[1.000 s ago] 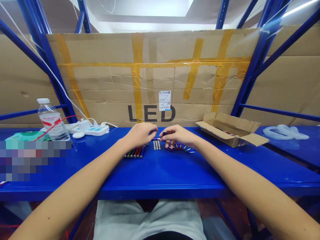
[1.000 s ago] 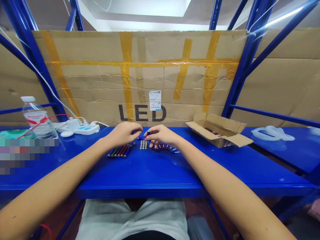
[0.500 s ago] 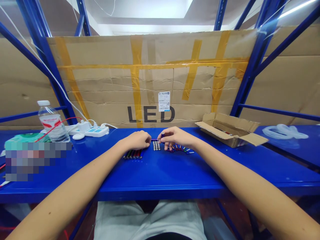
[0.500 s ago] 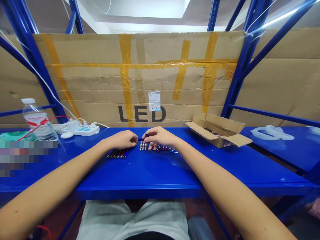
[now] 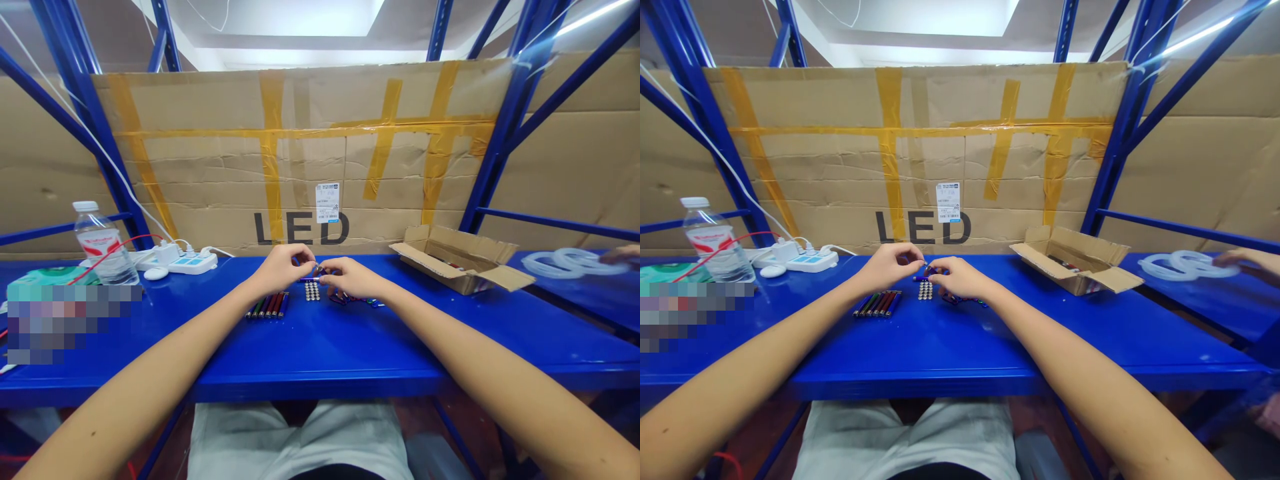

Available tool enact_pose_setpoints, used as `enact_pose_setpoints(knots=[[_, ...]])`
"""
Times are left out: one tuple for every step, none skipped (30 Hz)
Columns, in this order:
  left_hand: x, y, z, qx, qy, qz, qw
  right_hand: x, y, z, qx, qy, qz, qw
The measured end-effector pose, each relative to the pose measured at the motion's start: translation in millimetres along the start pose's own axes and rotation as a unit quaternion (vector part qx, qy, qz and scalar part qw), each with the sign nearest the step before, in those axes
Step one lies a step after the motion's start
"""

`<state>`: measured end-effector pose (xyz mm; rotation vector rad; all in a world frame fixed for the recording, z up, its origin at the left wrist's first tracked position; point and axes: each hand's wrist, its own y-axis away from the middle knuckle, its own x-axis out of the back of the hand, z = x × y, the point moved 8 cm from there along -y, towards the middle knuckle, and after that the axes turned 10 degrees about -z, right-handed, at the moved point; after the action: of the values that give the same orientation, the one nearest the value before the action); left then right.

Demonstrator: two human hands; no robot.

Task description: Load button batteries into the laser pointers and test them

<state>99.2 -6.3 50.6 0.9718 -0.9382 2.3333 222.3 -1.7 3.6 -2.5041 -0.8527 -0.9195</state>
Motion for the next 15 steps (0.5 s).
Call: enact_pose_setpoints(knots=[[-0.6,0.2,0.5,-0.002,-0.003,-0.004,1.0,0.3,0.4,-1.3,0.001,0.02,0.004,1.0],[-1.6,0.2,0.7,-0.005,-0.007,-0.012,1.0,0.7,0.7,-2.8,0.004,0.039,0.008,0.999],[-2.8,0.2,0.8,-0.009,-0.013,-0.02,1.0,1.3,1.0,-4.4,0.009,0.056,0.012,0.998],[-3.8,0.2,0.8,-0.013,-0.019,-0.027,0.999,1.9,1.2,-5.9,0.014,0.07,0.017,0.997],[-4.6,0.3,0.9,-0.017,-0.025,-0.031,0.999,2.4,1.2,-7.0,0.019,0.082,0.02,0.996],[-5.5,0.4,1.0,-0.021,-0.028,-0.035,0.999,2.8,1.1,-7.6,0.022,0.09,0.023,0.995],[-6.3,0.6,1.4,-0.025,-0.029,-0.038,0.999,3.0,0.9,-7.7,0.024,0.097,0.026,0.995],[-7.2,0.9,1.7,-0.028,-0.031,-0.04,0.998,3.2,0.5,-7.6,0.026,0.103,0.028,0.994],[-7.8,1.1,2.1,-0.03,-0.033,-0.041,0.998,3.4,0.1,-7.5,0.028,0.11,0.031,0.993],[-8.1,1.4,2.3,-0.029,-0.034,-0.04,0.998,3.6,-0.2,-7.6,0.031,0.118,0.034,0.992],[-8.4,1.7,2.5,-0.028,-0.034,-0.039,0.998,3.8,-0.5,-8.0,0.037,0.125,0.039,0.991],[-8.4,1.9,2.7,-0.027,-0.032,-0.037,0.998,3.9,-0.7,-8.7,0.045,0.131,0.044,0.989],[-8.3,2.1,2.9,-0.025,-0.028,-0.035,0.999,3.8,-0.8,-9.6,0.055,0.134,0.049,0.988],[-8.1,2.1,3.0,-0.024,-0.021,-0.034,0.999,3.9,-0.7,-10.5,0.065,0.134,0.057,0.987],[-7.8,2.1,3.0,-0.022,-0.012,-0.033,0.999,4.5,-0.4,-11.0,0.073,0.131,0.067,0.986]])
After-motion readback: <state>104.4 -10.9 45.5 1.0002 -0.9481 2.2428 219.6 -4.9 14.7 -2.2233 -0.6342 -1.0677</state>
